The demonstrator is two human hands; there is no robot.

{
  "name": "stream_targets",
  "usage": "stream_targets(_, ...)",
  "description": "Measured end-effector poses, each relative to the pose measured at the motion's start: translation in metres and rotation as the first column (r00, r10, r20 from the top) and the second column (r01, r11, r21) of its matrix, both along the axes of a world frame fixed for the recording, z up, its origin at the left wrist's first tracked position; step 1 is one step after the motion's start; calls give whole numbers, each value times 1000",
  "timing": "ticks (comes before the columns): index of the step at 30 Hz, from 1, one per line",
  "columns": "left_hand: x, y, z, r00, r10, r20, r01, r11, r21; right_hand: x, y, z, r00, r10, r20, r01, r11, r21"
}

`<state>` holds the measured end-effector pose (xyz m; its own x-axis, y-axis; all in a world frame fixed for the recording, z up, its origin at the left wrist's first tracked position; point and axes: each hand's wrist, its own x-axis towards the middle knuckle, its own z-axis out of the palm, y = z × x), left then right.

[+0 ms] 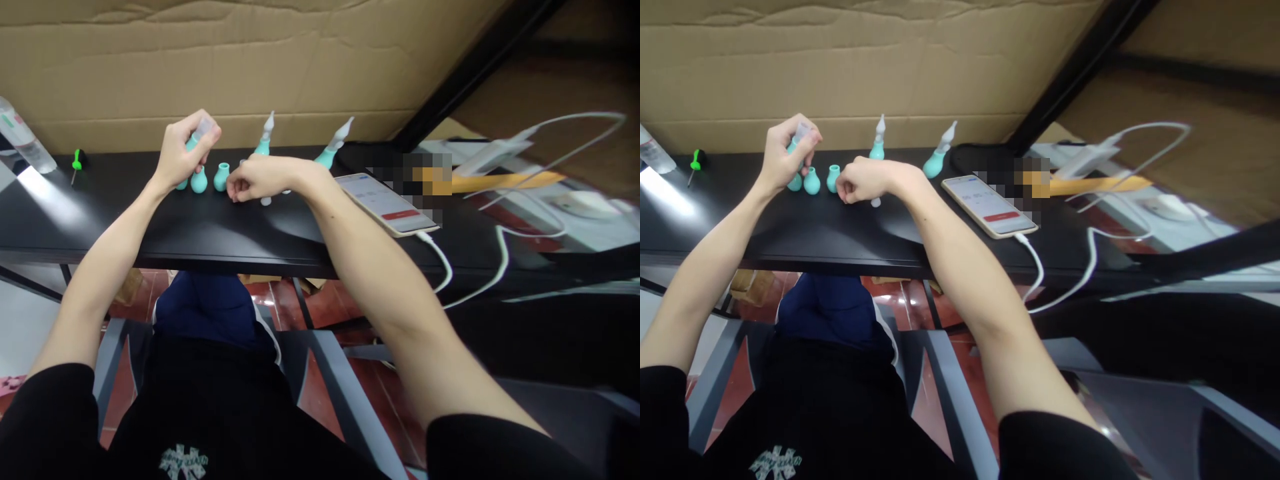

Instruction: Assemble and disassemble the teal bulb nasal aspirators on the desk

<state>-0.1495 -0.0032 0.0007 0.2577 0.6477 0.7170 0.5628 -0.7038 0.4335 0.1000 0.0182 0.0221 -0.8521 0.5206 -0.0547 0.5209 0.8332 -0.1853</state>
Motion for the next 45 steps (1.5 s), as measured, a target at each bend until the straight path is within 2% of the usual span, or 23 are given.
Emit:
stream_targets(5, -9, 13, 5, 998, 24, 66, -23, 1000, -10, 7, 7, 1, 999, -19, 30, 19, 1000, -2)
stream_targets(8, -10, 10, 8, 994, 19, 108, -19, 1000, -3, 14, 15, -1, 998, -40, 54, 39, 999, 18)
stream_targets(9, -10, 7, 9, 998, 30, 59, -32, 999, 28, 17, 18, -2, 997, -45, 62, 44, 999, 19)
stream_targets(11, -10, 1, 8, 986, 77, -147, -60, 992, 114, 22, 22, -2, 996, -51, 76, 50, 999, 21)
stream_targets(13, -8, -4, 7, 923, 124, -365, -61, 982, 179, 26, 25, 0, 995, -64, 82, 62, 998, 30)
stream_targets(15, -5, -7, 5, 874, 141, -466, -56, 980, 192, 31, 24, 4, 994, -87, 60, 85, 996, 38)
stream_targets(17, -3, -8, 4, 863, 154, -480, -71, 980, 186, 35, 21, 8, 993, -117, -34, 119, 991, 59)
stream_targets(19, -1, -5, 2, 866, 164, -472, -88, 980, 179, 37, 14, 11, 968, -128, -215, 147, 986, 74)
stream_targets(21, -1, 0, 0, 870, 166, -463, -89, 979, 184, 36, 4, 14, 894, -136, -427, 164, 986, 29)
stream_targets(23, -2, 9, -3, 875, 148, -460, -64, 979, 194, 31, -7, 16, 832, -169, -528, 164, 985, -56)
stream_targets(25, -3, 19, -8, 880, 109, -463, -26, 983, 182, 24, -17, 18, 842, -223, -491, 206, 974, -90)
stream_targets(29, -4, 28, -13, 876, 26, -482, 40, 991, 127, 13, -30, 20, 880, -294, -372, 311, 950, -14)
stream_targets(33, -3, 19, -10, 899, 50, -435, 20, 988, 156, 12, -31, 21, 892, -210, -401, 243, 969, 33)
stream_targets(37, -1, 9, -4, 920, 103, -378, -50, 988, 147, 14, -29, 21, 919, -88, -383, 165, 971, 172)
stream_targets(40, -4, 10, -4, 917, 120, -381, -70, 988, 141, 16, -26, 20, 930, -112, -351, 193, 960, 204)
stream_targets(45, -10, 15, -6, 909, 84, -407, -29, 990, 139, 14, -23, 17, 942, -184, -281, 230, 962, 144)
